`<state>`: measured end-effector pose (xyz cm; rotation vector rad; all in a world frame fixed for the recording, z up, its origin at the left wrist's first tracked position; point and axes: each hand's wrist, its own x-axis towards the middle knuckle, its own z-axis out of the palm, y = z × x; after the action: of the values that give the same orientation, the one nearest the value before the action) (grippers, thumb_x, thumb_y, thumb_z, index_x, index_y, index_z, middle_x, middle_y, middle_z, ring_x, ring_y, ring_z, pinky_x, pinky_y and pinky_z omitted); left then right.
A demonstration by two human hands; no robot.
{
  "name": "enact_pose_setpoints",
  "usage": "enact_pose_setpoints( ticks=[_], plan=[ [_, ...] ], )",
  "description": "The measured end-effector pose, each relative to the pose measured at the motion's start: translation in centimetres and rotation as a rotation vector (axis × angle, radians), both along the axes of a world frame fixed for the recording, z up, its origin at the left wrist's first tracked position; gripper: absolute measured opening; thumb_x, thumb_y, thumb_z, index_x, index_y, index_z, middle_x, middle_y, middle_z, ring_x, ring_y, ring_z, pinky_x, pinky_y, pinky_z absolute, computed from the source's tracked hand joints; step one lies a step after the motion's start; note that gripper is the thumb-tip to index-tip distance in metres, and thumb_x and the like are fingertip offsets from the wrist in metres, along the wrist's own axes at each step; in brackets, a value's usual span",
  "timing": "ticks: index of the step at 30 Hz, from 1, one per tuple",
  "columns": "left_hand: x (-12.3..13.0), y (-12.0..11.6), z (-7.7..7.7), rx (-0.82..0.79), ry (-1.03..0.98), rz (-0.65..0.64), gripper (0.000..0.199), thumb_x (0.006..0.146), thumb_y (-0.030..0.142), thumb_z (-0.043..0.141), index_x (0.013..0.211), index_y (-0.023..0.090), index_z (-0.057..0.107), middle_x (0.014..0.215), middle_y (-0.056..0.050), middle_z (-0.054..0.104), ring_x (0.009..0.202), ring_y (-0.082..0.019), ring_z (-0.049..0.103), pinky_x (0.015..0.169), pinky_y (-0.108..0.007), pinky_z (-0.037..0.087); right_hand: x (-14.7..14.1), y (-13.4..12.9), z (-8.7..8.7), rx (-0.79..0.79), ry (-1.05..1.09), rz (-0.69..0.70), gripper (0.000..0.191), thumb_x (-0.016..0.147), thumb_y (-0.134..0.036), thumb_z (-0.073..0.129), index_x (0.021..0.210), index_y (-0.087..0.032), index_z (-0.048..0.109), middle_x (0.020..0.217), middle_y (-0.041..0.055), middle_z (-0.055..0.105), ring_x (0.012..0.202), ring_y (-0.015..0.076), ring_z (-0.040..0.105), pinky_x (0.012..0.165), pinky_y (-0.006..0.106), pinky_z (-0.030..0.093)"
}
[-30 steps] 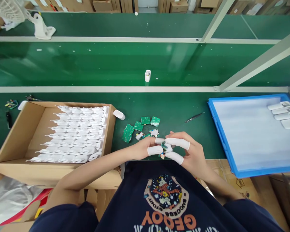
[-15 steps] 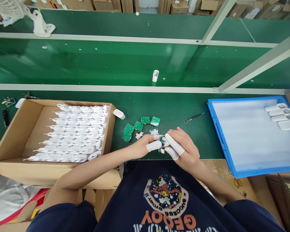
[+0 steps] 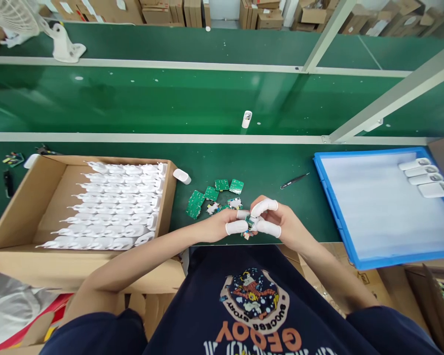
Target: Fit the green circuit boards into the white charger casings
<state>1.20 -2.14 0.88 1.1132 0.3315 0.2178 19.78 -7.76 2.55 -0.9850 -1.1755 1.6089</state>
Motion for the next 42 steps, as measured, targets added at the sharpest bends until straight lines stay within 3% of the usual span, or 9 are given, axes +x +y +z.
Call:
enact_pose_setpoints(
  ticks=[6,10,13,18,27,31,35,38,42],
  plan=[
    [0.1,-0.1,-0.4,-0.062,-0.035,0.073,0.059,0.079,0.064,0.058,0.099,0.010,0.068,0.095,-0.012,0.066,0.085,-0.018,0.059,0.082,-0.031,0.046,-0.6,0.0,-0.4,0.076,-0.021,-0.082,0.029,0.079,-0.040,0.071,0.103,-0.026,0.064,0.094,0.0013,0.055,0.069,0.0118,0.060,0.062,0.027,0.056],
    [-0.1,0.2,-0.1,0.244,0.030,0.141,0.061,0.083,0.065,0.050,0.108,0.011,0.064,0.098,-0.011,0.064,0.086,-0.019,0.060,0.081,-0.033,0.048,-0.6,0.3,-0.6,0.153,-0.157,-0.178,0.032,0.080,-0.048,0.067,0.103,-0.025,0.064,0.098,0.0037,0.056,0.073,0.0143,0.061,0.068,0.032,0.057],
    [-0.2,0.4,0.1,0.636,0.130,0.263,0.051,0.084,0.053,0.058,0.119,0.016,0.058,0.107,-0.010,0.060,0.096,-0.022,0.058,0.087,-0.036,0.047,-0.2,0.4,-1.2,0.277,-0.275,-0.207,0.045,0.076,-0.055,0.069,0.108,-0.025,0.064,0.102,0.0066,0.058,0.094,0.0217,0.061,0.085,0.040,0.055],
    [-0.5,0.4,0.1,0.999,0.253,0.261,0.044,0.086,0.044,0.058,0.118,0.014,0.056,0.107,-0.012,0.058,0.101,-0.024,0.054,0.090,-0.037,0.045,0.3,0.5,-1.7,0.436,-0.509,-0.164,0.038,0.081,-0.038,0.069,0.117,-0.027,0.061,0.111,0.0071,0.059,0.101,0.0220,0.060,0.088,0.040,0.052],
    [-0.6,0.9,-0.4,0.966,0.344,0.280,0.041,0.075,0.047,0.071,0.097,0.014,0.064,0.092,-0.008,0.059,0.088,-0.021,0.056,0.078,-0.031,0.045,0.9,1.4,-2.2,0.589,-0.693,-0.084,0.036,0.081,-0.036,0.068,0.113,-0.025,0.060,0.111,0.0071,0.061,0.100,0.0239,0.062,0.086,0.039,0.052],
    [-0.3,1.0,-0.7,0.769,0.414,0.363,0.042,0.069,0.044,0.076,0.095,0.014,0.064,0.083,-0.003,0.059,0.074,-0.016,0.056,0.069,-0.028,0.045,0.8,3.0,-3.0,0.615,-0.636,-0.068,0.025,0.084,-0.031,0.062,0.109,-0.025,0.061,0.106,0.0060,0.062,0.096,0.0224,0.062,0.083,0.039,0.053],
    [0.0,1.2,-1.0,0.569,0.407,0.444,0.054,0.073,0.041,0.075,0.115,0.013,0.058,0.082,-0.002,0.062,0.071,-0.014,0.059,0.068,-0.026,0.049,0.7,4.7,-3.7,0.562,-0.538,-0.050,0.027,0.082,-0.031,0.064,0.108,-0.025,0.060,0.109,0.0064,0.060,0.100,0.0230,0.061,0.088,0.042,0.052],
    [-1.0,2.2,-0.1,0.928,0.577,0.429,0.061,0.075,0.051,0.070,0.123,0.017,0.055,0.098,-0.005,0.065,0.090,-0.017,0.062,0.080,-0.026,0.050,0.9,5.8,-5.5,0.470,-0.371,-0.047,0.030,0.082,-0.031,0.066,0.110,-0.025,0.056,0.111,0.0077,0.060,0.103,0.0234,0.062,0.092,0.043,0.052],
    [-4.2,4.2,1.6,1.382,1.096,0.513,0.051,0.084,0.046,0.063,0.123,0.014,0.057,0.126,-0.014,0.058,0.126,-0.027,0.046,0.104,-0.040,0.038,1.4,7.1,-8.3,0.433,-0.246,-0.084,0.031,0.082,-0.034,0.066,0.111,-0.027,0.055,0.110,0.0081,0.063,0.100,0.0248,0.066,0.089,0.043,0.056]
  ],
)
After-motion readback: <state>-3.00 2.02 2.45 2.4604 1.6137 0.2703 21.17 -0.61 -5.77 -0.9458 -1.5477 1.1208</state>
